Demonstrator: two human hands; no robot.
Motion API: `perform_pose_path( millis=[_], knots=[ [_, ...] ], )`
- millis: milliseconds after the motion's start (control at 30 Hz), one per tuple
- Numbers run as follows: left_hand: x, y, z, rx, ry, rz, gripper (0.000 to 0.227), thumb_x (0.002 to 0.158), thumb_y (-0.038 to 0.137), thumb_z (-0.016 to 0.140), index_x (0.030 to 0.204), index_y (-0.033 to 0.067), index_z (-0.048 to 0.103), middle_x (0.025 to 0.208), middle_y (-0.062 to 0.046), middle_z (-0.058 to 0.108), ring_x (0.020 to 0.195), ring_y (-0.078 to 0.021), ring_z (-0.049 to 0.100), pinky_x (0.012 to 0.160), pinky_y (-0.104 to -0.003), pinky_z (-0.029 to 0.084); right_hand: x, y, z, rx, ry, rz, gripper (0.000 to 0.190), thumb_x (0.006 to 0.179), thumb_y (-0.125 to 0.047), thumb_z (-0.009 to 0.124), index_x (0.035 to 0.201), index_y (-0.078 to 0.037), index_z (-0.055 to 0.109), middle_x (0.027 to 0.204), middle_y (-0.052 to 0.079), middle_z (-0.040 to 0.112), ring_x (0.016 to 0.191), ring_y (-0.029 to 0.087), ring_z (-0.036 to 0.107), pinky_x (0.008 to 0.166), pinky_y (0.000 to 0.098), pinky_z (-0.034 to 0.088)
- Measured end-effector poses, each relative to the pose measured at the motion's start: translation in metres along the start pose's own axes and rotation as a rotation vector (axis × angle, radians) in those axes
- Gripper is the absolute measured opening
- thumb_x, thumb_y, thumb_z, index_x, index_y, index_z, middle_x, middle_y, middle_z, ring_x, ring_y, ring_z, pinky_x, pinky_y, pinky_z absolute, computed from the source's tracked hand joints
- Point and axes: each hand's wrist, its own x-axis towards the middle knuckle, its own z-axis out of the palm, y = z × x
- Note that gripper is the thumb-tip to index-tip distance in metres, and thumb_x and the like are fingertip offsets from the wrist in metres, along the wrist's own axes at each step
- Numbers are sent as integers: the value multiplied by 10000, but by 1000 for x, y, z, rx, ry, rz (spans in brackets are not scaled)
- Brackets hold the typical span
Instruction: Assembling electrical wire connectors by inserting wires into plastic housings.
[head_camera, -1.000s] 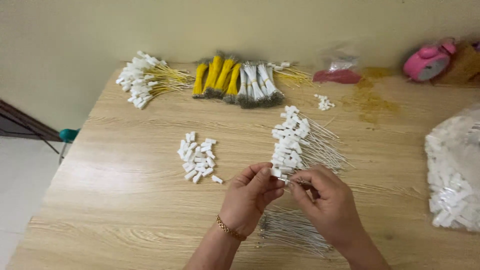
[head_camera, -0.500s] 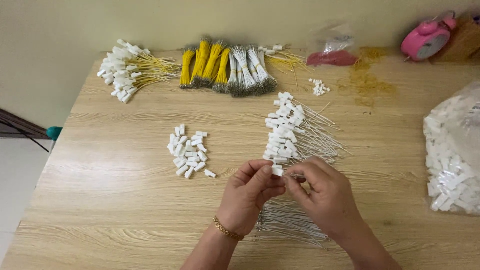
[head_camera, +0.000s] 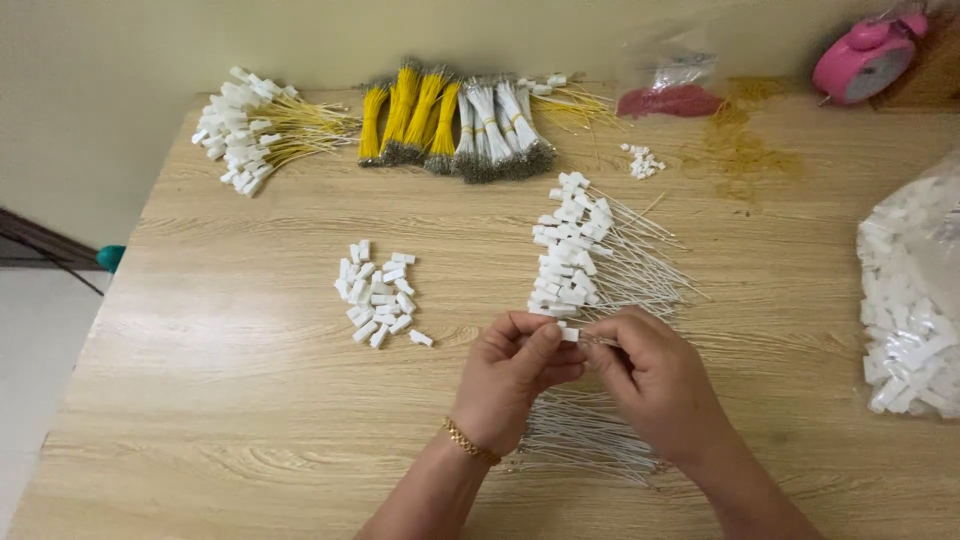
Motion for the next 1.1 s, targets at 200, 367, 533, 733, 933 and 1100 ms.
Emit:
perform_pose_path(
  millis=[200, 367, 533, 733, 933, 1100],
  knots=[
    [-6, 29, 11, 643, 99, 129, 267, 944, 165, 701, 1163, 35, 619, 1074, -104, 722, 881, -204, 756, 775, -347, 644, 7, 27, 12, -60, -77, 141, 166, 919, -172, 678, 1021, -43, 703, 891, 74, 695, 801, 212, 680, 694, 358, 553],
    [-11, 56, -40, 1710, 325, 798, 327, 854, 190, 766, 1159, 85, 713, 1089, -112, 726, 956, -280, 686, 813, -404, 572, 10, 42, 11, -186, -67, 60, 224, 1001, -180, 589, 1155, -50, 687, 992, 89, 688, 874, 217, 692, 781, 370, 560],
    [-26, 73, -73, 1968, 317, 495, 217, 867, 114, 716, 1082, 124, 738, 1136, -51, 707, 976, -291, 663, 812, -406, 560, 13, 5, -3, -219, -88, 225, 280, 977, -247, 571, 1193, -132, 707, 911, 51, 723, 734, 200, 698, 672, 376, 572],
    [-19, 65, -85, 1949, 295, 533, 222, 853, 27, 661, 1029, 128, 750, 1115, -37, 720, 976, -297, 681, 812, -400, 575, 5, 12, 1, -55, -123, 321, 207, 985, -263, 586, 1100, -94, 618, 792, 36, 722, 614, 132, 672, 567, 312, 534],
    [-21, 53, -20, 1382, 64, 429, 157, 955, 108, 675, 1098, 104, 738, 957, -70, 758, 768, -203, 725, 688, -323, 580, -2, 25, 9, 313, -188, 318, 95, 935, -126, 665, 987, -47, 674, 731, -23, 594, 596, 66, 504, 505, 248, 444],
    [-16, 36, 4, 926, -48, 201, 213, 965, 125, 653, 1164, 85, 722, 887, -12, 705, 726, -92, 653, 647, -237, 559, -6, 34, 13, 404, -167, 339, 113, 922, -105, 691, 1014, -39, 696, 747, -33, 587, 635, 44, 497, 534, 224, 440]
  ],
)
